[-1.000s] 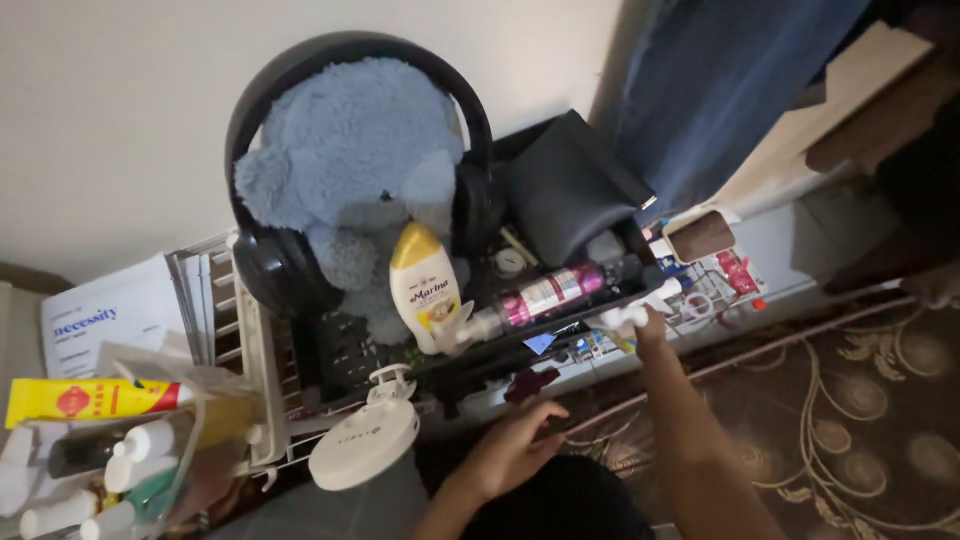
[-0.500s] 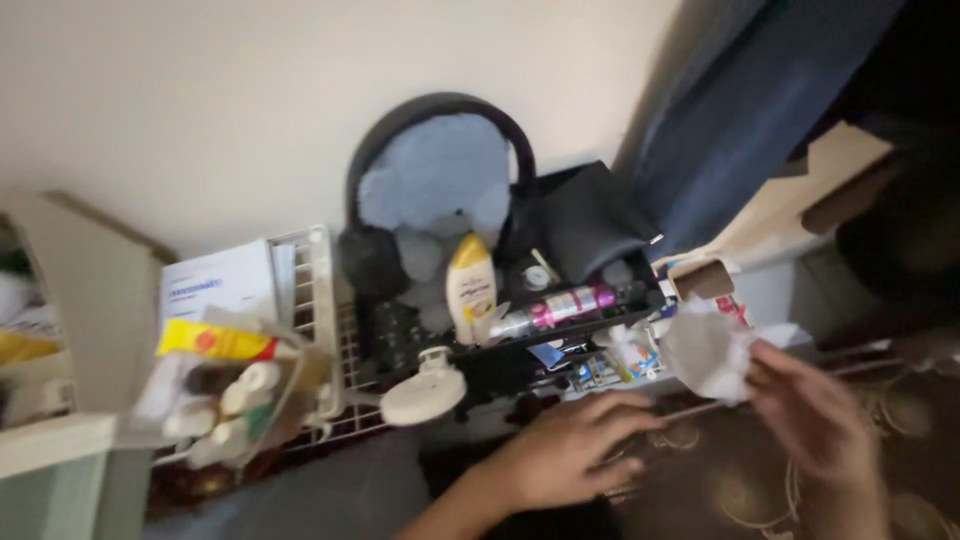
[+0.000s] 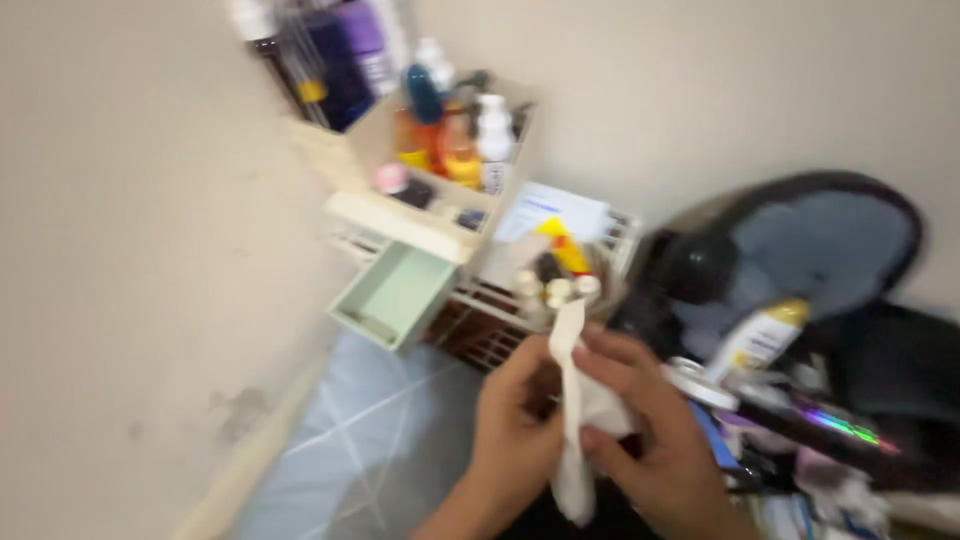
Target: The person organizes a multi-drawer organizer by removing items, wiping the interior of a drawer, and placing small bottles and tubes into it. They also handle a small packet and arrange bottles on the top shelf.
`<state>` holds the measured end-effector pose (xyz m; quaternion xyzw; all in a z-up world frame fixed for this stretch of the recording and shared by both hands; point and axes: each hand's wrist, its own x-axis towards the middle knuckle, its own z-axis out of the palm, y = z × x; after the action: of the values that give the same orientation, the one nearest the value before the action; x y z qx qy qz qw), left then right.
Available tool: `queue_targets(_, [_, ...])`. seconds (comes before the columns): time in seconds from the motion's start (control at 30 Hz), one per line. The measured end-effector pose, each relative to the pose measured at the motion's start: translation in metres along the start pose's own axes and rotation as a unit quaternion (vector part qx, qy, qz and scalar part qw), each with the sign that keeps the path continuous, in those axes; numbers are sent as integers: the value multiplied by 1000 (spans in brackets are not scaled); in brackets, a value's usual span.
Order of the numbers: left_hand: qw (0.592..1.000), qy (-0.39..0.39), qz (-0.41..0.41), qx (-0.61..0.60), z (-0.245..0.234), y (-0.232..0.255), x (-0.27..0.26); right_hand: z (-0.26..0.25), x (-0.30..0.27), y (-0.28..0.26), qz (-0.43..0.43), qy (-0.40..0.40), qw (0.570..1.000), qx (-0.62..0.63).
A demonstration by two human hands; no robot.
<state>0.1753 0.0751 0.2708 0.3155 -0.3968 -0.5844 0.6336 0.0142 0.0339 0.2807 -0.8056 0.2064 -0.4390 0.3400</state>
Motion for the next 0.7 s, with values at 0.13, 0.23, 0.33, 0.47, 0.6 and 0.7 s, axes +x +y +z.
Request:
queue_targets(0.13, [870,288,244,318,-65,7,-27,45,12,27,156,-12,987,41])
queue_targets(0.23, [839,468,225,161,-126,8,-21,52,30,24,198,-24,980,-14])
queue_targets(0.33, [863,487,118,-67,-162,12,1,63,33,29,200,-41,979,29])
queue_targets(0.47, [895,414,21,-163,-193,-9,25,73,27,45,199,-74,976,41])
queue_targets(0.6, [901,404,25,-158,-208,-28,13,74,19,63,205,-69,976,28])
queue_targets(0.7, [890,430,57,-140,-191,-15,-21,72,22,62,235,-85,967,51])
